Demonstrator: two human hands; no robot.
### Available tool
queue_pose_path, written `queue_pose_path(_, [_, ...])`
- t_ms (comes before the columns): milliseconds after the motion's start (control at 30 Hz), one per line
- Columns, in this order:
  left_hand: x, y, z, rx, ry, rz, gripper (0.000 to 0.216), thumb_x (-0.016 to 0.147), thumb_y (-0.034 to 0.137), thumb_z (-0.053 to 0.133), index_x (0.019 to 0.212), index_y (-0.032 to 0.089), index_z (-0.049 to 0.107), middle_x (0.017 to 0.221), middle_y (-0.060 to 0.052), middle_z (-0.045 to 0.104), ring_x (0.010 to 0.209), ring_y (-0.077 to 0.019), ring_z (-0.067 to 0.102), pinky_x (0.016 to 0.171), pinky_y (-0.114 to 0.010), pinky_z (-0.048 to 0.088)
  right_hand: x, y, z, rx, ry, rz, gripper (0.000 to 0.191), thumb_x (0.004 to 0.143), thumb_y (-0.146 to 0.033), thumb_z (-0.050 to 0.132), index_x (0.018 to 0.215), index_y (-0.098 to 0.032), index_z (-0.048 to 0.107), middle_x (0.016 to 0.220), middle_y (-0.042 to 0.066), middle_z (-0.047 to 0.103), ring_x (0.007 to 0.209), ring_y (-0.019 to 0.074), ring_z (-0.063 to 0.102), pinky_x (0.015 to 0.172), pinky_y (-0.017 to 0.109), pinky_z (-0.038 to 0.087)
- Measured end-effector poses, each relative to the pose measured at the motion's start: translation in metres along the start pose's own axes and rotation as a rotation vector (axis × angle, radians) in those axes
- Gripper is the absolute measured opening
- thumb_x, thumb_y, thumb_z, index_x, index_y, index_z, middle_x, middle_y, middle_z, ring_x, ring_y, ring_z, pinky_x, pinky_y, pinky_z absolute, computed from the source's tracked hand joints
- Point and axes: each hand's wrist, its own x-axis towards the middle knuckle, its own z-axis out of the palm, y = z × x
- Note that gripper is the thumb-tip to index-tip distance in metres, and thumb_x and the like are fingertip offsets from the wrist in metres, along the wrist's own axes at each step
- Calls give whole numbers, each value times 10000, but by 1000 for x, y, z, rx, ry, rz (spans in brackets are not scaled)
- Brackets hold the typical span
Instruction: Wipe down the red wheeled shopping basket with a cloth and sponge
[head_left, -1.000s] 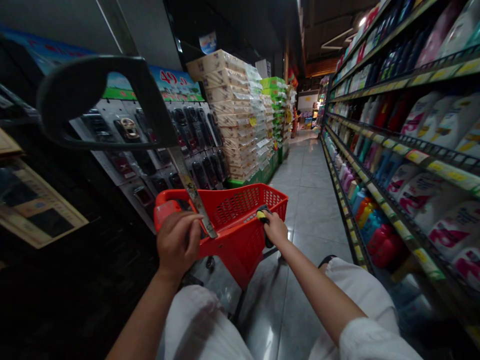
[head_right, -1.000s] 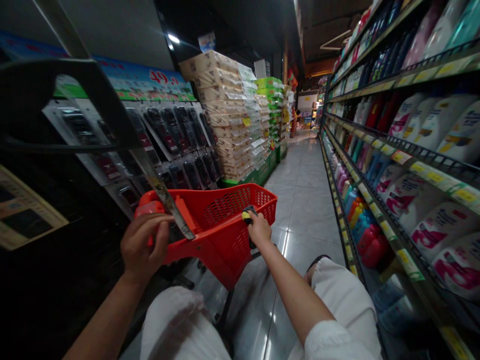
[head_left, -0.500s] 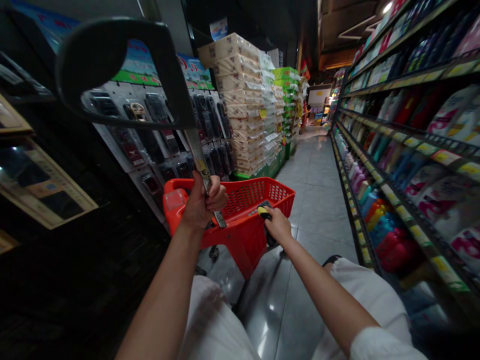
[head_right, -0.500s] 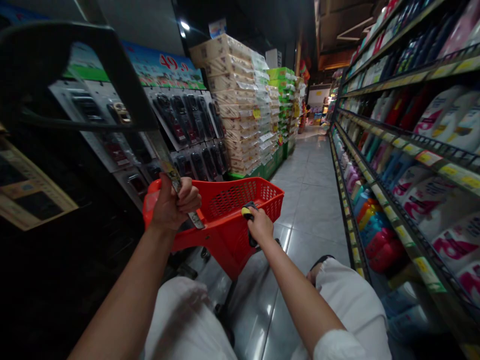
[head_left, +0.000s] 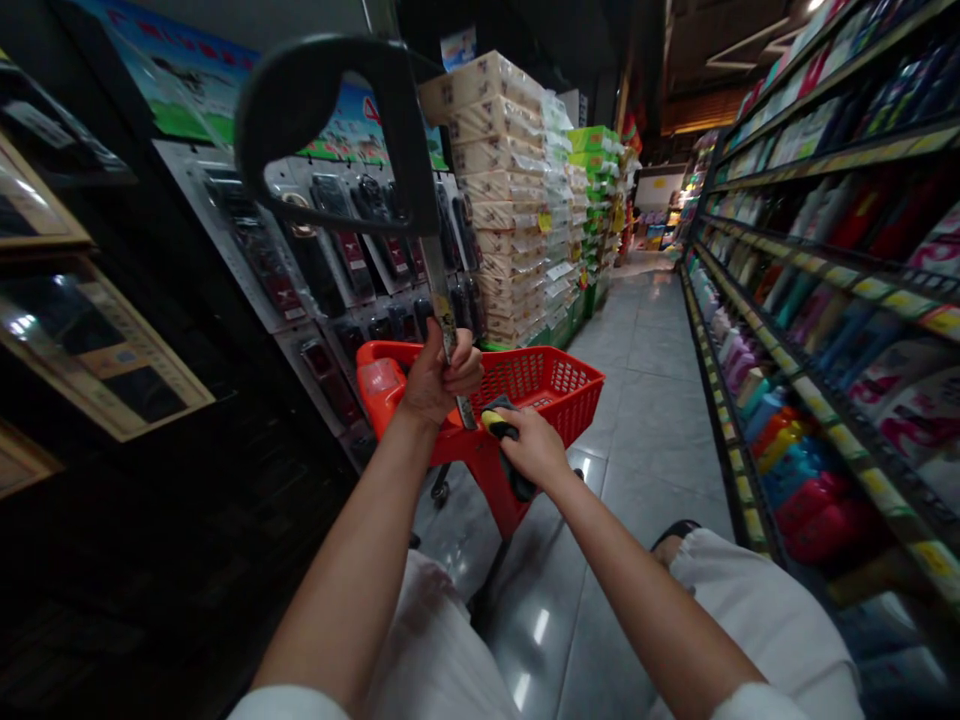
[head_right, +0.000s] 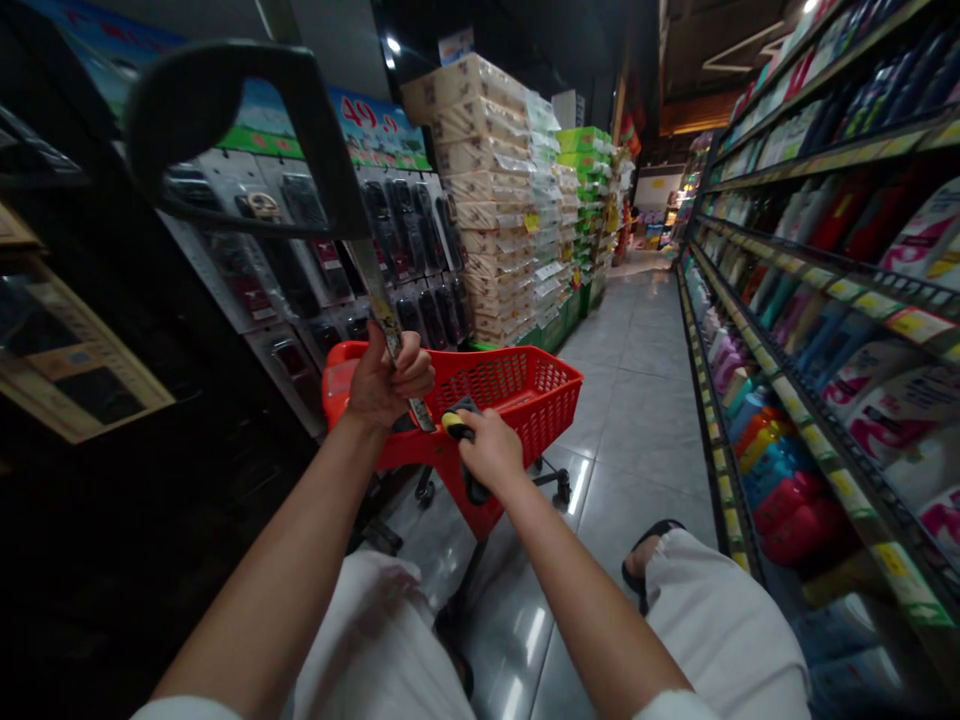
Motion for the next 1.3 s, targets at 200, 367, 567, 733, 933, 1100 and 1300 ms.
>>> queue_pose_path(200, [11,-5,2,9,22,14,635,898,689,342,534,170,386,416,82,249,312,-31,174,328,-140,160,7,11,-8,-34,9,61,518,828,-243,546,1329,-374,575,1105,30,616,992,206,613,823,275,436])
queue_pose_path(367, [12,-7,5,34,65,39,641,879,710,344,541,169,401,418,87,243,316,-28,168,331,-142,153,0,1,-1,62,35,28,521,824,-255,565,1338,-337,576,1112,43,614,994,203,607,833,264,444])
queue_pose_path(567, [6,-17,12,156,220,233,604,840,716,445,574,175,469,412,84,247,336,-40,190,339,-156,156,-17,18,32,270,176,-44,579,847,-201,525,1406,-350,496,1137,27,589,972,172,603,832,238,475])
queue_pose_path(733, [3,-22,15,192,312,220,628,833,732,432,536,180,411,410,79,238,332,-36,174,334,-165,139,-19,51,57,340,323,154,495,889,-239,480,1381,-262,528,1161,70,588,1069,201,590,883,283,481])
queue_pose_path(933, [5,-19,11,126,323,147,629,853,723,402,531,184,359,417,77,234,325,-33,172,327,-155,134,-14,53,61,221,211,44,571,833,-162,497,1382,-317,527,1210,40,564,1084,185,584,888,253,474])
queue_pose_path(1100, [7,-19,10,136,302,142,639,851,730,393,522,183,353,407,77,225,317,-32,168,327,-154,129,-16,44,43,3,135,124,610,844,-144,442,1429,-313,478,1153,64,570,1033,205,591,861,279,474])
queue_pose_path(1300, [7,-20,14,131,345,150,639,836,741,408,526,187,343,410,78,229,320,-31,166,329,-159,122,-38,33,35,-49,50,-34,727,824,-144,460,1505,-361,327,1088,46,582,972,199,595,838,279,471])
